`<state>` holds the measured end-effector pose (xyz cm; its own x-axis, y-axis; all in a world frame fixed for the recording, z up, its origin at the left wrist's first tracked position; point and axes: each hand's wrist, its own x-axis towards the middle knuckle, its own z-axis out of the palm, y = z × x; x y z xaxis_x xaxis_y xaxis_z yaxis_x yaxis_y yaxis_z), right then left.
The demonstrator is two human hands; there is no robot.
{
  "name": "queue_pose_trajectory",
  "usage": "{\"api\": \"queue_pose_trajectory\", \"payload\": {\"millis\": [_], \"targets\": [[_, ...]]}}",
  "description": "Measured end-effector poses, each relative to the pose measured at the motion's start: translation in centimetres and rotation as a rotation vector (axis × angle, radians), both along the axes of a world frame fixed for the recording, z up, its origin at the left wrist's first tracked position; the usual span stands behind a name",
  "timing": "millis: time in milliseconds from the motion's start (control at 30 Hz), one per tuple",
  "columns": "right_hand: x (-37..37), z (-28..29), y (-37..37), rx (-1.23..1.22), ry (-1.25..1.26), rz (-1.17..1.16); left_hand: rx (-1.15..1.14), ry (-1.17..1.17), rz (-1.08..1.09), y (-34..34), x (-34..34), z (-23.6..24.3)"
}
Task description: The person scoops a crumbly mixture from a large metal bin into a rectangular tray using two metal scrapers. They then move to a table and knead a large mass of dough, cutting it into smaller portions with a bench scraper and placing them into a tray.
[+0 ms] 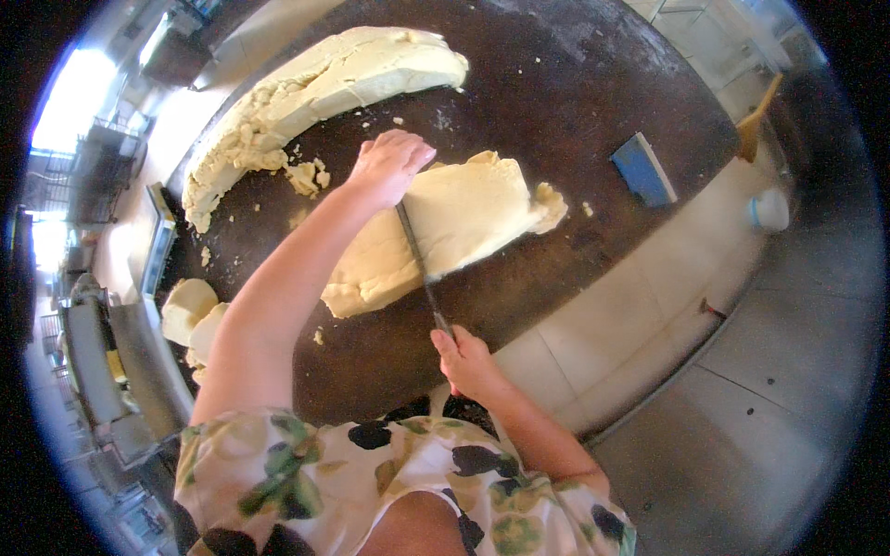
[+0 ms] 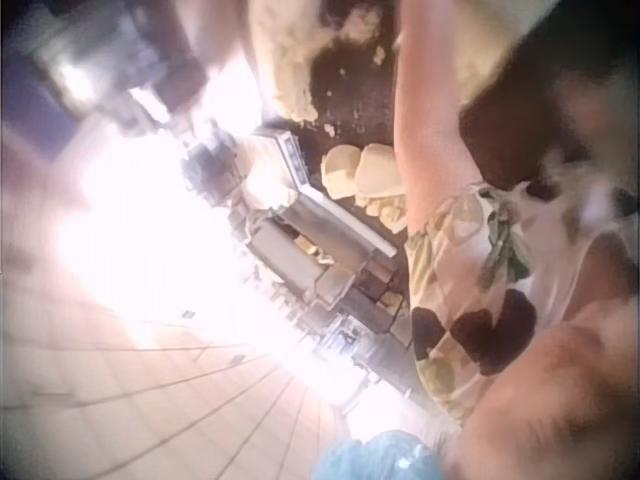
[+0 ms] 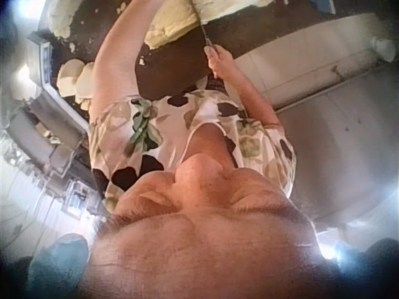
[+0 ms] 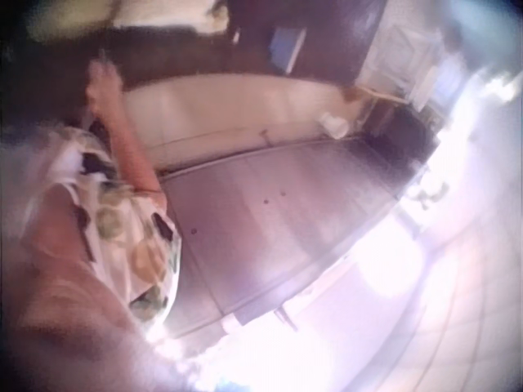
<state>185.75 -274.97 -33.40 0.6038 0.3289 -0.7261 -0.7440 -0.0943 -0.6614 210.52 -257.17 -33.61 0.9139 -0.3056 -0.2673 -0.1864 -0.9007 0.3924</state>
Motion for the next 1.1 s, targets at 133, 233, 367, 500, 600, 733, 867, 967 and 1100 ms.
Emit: {"api": "queue_pose_trajectory", "payload": {"millis": [133,233,367,500,600,733,867,967,1100], "targets": [[1.7,-3.6,0.0,-0.025,0.025,0.022,0.04,-0.034,0.041,0.7,1.1,-5.2],[2.7,-6.8,0.1,-0.02,0.049,0.024,0.117,0.042,0.049,0.3,2.2,-8.1],[3.7,-9.7,-0.1,-0.016,0.067,0.04,0.15,0.189,0.146,-0.2,3.0,-9.5],[3.0,-9.4,0.3,0.016,0.105,0.017,-0.1,0.445,0.361,1.5,1.5,-8.1],[2.8,-9.1,1.1,-0.042,0.058,0.045,-0.078,0.634,0.25,3.7,0.2,-4.8],[0.9,-7.0,4.0,-0.153,-0.03,0.056,0.0,0.455,0.162,6.2,-3.4,-3.2],[-2.8,-5.7,7.7,-0.231,-0.125,0.044,-0.095,0.335,0.287,10.5,-8.3,-1.7],[-4.9,-5.1,10.9,-0.372,-0.5,0.194,-0.381,0.2,0.637,16.6,-14.5,-0.8],[-5.8,-0.7,17.1,-0.222,-0.731,0.372,-0.897,0.077,1.014,30.3,-26.3,-0.6]]}}
